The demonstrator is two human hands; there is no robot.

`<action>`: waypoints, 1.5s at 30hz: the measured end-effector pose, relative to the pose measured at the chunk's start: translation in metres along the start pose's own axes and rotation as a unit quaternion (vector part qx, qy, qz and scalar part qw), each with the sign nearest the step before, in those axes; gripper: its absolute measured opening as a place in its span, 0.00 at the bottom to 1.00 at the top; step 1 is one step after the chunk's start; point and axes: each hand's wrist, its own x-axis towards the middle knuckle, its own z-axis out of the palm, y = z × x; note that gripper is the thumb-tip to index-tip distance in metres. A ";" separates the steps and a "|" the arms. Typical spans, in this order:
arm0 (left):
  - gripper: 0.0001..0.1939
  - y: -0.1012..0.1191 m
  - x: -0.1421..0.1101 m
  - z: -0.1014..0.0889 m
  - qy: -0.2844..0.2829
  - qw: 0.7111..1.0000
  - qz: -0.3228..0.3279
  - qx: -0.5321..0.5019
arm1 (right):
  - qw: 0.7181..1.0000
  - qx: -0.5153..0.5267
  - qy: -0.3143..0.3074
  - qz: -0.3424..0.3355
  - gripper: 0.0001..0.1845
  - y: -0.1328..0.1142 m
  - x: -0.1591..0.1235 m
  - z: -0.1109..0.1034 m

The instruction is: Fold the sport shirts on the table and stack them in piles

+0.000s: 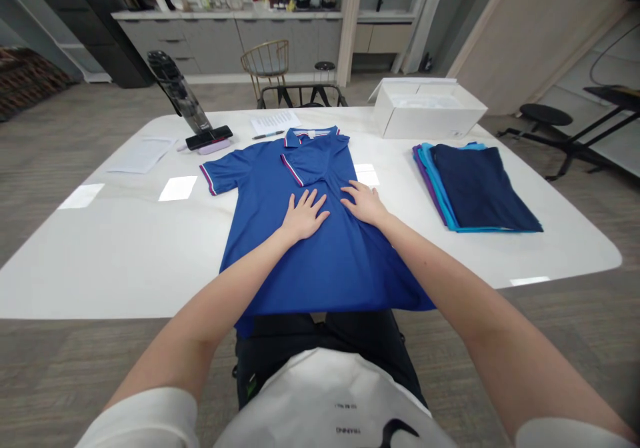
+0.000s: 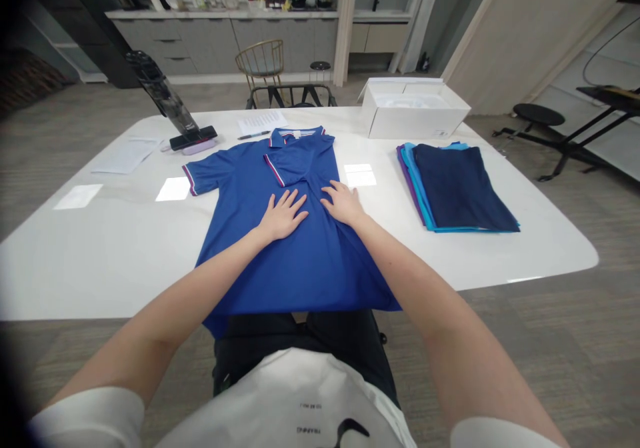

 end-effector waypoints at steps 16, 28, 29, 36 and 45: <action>0.19 0.077 0.002 -0.003 0.021 0.980 0.195 -0.035 | 0.993 0.050 -0.050 0.094 0.09 0.015 -0.142 -0.036; 0.19 0.124 -0.031 -0.016 -0.016 0.978 0.206 0.012 | 0.981 0.004 -0.126 0.148 0.09 0.011 -0.208 -0.049; 0.19 0.127 -0.032 -0.016 -0.023 0.979 0.204 0.012 | 0.984 0.002 -0.114 0.139 0.07 0.008 -0.213 -0.050; 0.18 0.133 -0.041 -0.017 -0.011 0.980 0.196 0.032 | 0.996 0.046 -0.023 0.078 0.07 -0.008 -0.233 -0.049; 0.15 0.119 -0.049 -0.037 0.098 0.980 0.164 0.057 | 0.993 0.059 -0.066 0.084 0.10 -0.036 -0.242 -0.087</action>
